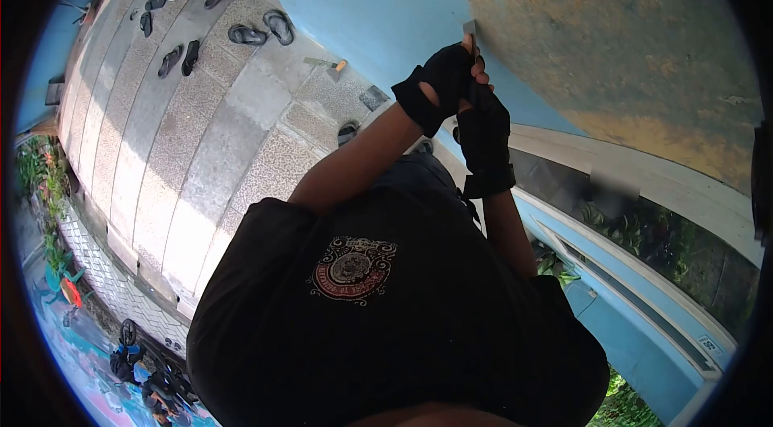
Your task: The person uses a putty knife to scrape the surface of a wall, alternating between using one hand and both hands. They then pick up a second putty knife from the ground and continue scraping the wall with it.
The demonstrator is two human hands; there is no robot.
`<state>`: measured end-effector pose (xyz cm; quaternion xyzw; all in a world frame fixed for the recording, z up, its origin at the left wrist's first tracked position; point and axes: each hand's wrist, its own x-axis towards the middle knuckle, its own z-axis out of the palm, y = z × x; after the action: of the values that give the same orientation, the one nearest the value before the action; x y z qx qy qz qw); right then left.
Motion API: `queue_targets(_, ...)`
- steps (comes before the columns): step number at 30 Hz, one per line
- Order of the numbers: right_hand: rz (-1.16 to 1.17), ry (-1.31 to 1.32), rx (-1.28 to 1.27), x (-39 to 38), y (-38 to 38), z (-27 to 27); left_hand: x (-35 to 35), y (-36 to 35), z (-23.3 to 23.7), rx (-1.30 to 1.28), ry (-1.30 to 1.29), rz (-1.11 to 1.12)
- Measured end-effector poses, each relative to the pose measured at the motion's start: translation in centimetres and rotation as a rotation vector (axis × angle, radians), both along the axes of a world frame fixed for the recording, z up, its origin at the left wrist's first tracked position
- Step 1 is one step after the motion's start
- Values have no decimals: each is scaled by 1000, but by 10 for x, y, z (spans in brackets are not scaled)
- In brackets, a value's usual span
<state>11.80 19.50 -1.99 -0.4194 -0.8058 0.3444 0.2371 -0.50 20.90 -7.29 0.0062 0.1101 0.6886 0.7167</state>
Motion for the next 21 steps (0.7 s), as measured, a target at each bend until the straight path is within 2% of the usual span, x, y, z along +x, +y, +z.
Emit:
queue_targets(2,25,1,60,-6,5,1,1,3,-2,15,-20,-37)
queue_targets(4,-18,0,-82,-8,5,-12,-4,4,0,-19,-10,-8)
queue_targets(7,-27,59,-118,-3,0,-7,-4,0,1,-11,-37,12)
queue_targets(11,-44,13,-80,-5,3,-1,-3,4,4,-14,-19,2)
queue_targets(13,52,91,256,-12,9,-14,-1,6,3,-31,-25,12)
queue_targets(14,48,86,248,-5,5,-13,0,5,1,-3,-63,7)
queue_targets(16,-50,90,-151,-1,-2,0,0,0,2,22,-94,8)
queue_targets(19,-63,-8,-41,-2,3,3,2,2,6,32,-33,-15)
queue_targets(21,-68,42,-91,-6,7,-10,-3,6,5,13,7,6)
